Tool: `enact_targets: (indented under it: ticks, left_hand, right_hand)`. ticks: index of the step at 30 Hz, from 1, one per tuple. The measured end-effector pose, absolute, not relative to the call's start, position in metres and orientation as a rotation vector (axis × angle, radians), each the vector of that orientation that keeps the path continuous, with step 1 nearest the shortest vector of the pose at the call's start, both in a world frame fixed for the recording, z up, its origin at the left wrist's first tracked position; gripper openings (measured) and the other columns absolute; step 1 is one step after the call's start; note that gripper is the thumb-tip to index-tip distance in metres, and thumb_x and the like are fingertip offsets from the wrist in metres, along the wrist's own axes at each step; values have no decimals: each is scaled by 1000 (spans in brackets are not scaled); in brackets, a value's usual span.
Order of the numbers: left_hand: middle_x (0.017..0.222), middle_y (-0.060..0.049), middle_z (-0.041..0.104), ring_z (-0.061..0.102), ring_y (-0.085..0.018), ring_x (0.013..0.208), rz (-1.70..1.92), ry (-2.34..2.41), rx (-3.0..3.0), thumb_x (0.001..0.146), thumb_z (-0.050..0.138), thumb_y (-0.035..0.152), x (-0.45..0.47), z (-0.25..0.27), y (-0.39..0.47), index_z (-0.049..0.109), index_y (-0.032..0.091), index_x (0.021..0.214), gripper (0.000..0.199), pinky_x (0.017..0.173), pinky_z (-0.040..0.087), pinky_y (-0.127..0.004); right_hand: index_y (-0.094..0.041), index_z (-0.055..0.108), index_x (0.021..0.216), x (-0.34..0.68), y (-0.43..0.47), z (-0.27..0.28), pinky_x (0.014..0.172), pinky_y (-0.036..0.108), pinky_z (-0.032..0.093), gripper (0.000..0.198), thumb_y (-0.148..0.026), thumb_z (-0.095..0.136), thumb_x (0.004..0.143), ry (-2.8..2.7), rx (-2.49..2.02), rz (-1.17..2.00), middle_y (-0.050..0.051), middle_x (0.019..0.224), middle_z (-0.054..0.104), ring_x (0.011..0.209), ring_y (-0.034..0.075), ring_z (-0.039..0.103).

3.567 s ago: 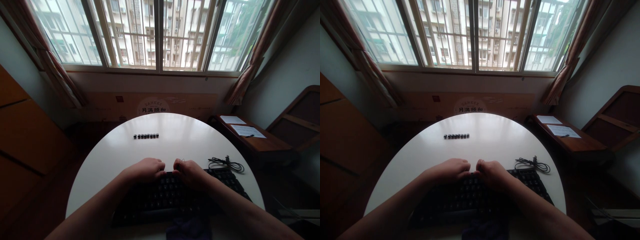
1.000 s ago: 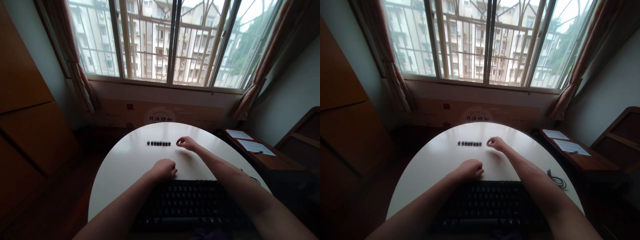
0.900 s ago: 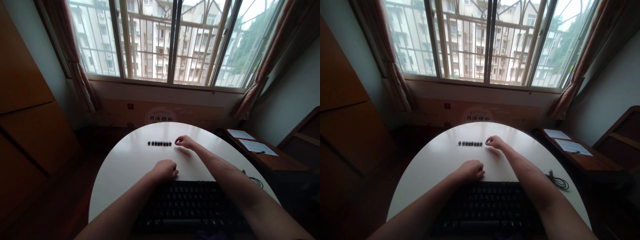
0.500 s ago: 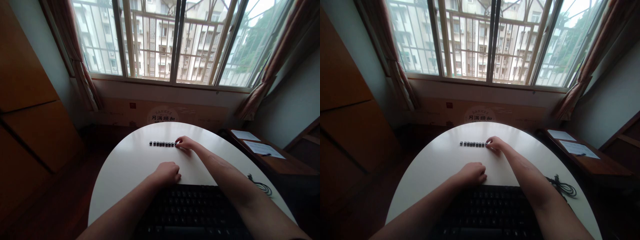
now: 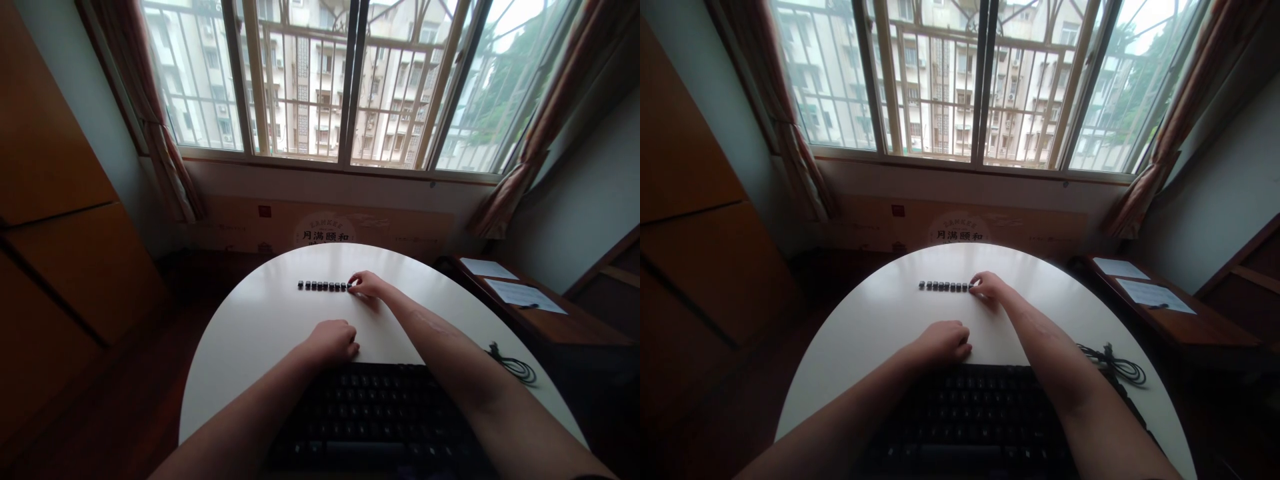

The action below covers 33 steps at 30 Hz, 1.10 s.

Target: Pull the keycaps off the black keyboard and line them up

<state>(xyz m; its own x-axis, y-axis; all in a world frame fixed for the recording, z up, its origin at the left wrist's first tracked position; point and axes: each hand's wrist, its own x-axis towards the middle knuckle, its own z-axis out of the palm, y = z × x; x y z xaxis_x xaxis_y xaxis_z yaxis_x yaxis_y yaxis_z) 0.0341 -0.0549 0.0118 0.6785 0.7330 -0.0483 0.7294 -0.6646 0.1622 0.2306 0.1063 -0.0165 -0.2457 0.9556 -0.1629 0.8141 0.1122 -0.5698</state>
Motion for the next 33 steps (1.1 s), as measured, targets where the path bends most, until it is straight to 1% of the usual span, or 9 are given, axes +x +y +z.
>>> enact_targets:
  ticks: [5, 10, 12, 15, 18, 21, 23, 28, 33]
  left_hand:
    - [92, -7, 67, 63, -22, 80, 51, 1182, 2725, 85, 51, 39, 34, 12, -54, 66, 20, 83, 24, 66, 46, -31]
    - [91, -6, 67, 62, -21, 78, 36, 1171, 2715, 84, 52, 38, 34, 15, -55, 66, 19, 82, 23, 64, 45, -31]
    - [91, -7, 67, 62, -21, 78, 16, 1172, 2711, 84, 52, 37, 35, 17, -56, 66, 19, 82, 23, 64, 45, -30]
    - [91, -8, 67, 61, -20, 77, -1, 1170, 2704, 85, 51, 37, 36, 20, -57, 66, 18, 81, 24, 63, 44, -30]
    - [91, -8, 67, 61, -20, 78, 4, 1162, 2710, 86, 51, 37, 36, 20, -57, 65, 18, 81, 24, 64, 45, -30]
    - [92, -7, 67, 61, -21, 78, 4, 1171, 2704, 86, 50, 37, 36, 20, -57, 65, 19, 81, 24, 65, 45, -31]
    - [92, -7, 66, 60, -20, 77, -2, 1182, 2696, 86, 50, 37, 36, 20, -57, 64, 19, 80, 24, 64, 45, -31]
    - [92, -6, 66, 60, -18, 75, 6, 1187, 2661, 88, 50, 39, 36, 22, -58, 62, 19, 78, 26, 63, 44, -29]
    - [92, -7, 65, 59, -18, 75, -13, 1195, 2646, 88, 50, 39, 36, 25, -58, 63, 18, 79, 26, 63, 43, -29]
  right_hand:
    - [-17, 59, 121, 230, 96, -9, 85, 42, 55, 29, -32, 57, 96, -2057, -1688, 857, 9, 122, 60, 102, 22, 63]
    - [-13, 63, 118, 232, 78, 18, 70, 31, 53, 40, -32, 72, 84, -1849, -1545, 810, 5, 89, 66, 73, 17, 62]
    - [-12, 63, 117, 237, 63, 37, 65, 28, 51, 36, -37, 57, 93, -1726, -1473, 769, 6, 89, 65, 69, 15, 59]
    - [-12, 63, 115, 252, 25, 67, 60, 28, 52, 55, -46, 21, 102, -1589, -1368, 782, 10, 94, 63, 67, 15, 59]
    - [-12, 71, 93, 275, -32, 84, 67, 30, 55, 62, -57, 29, 97, -1403, -1089, 1026, 9, 81, 62, 73, 18, 61]
    - [-14, 71, 80, 294, -90, 81, 46, 24, 47, 64, -65, 34, 94, -1368, -1102, 1148, 0, 54, 47, 46, 12, 48]
    - [-16, 68, 81, 299, -119, 75, 37, 22, 40, 58, -64, 38, 93, -1396, -1143, 1251, -5, 48, 38, 38, 9, 40]
    - [-17, 61, 98, 296, -146, 73, 44, 21, 48, 30, -46, 62, 90, -1650, -1115, 1231, -5, 56, 50, 46, 9, 51]
    - [-18, 55, 105, 300, -140, 69, 51, 24, 55, 29, -43, 61, 91, -1783, -1080, 1356, 0, 76, 59, 65, 14, 62]
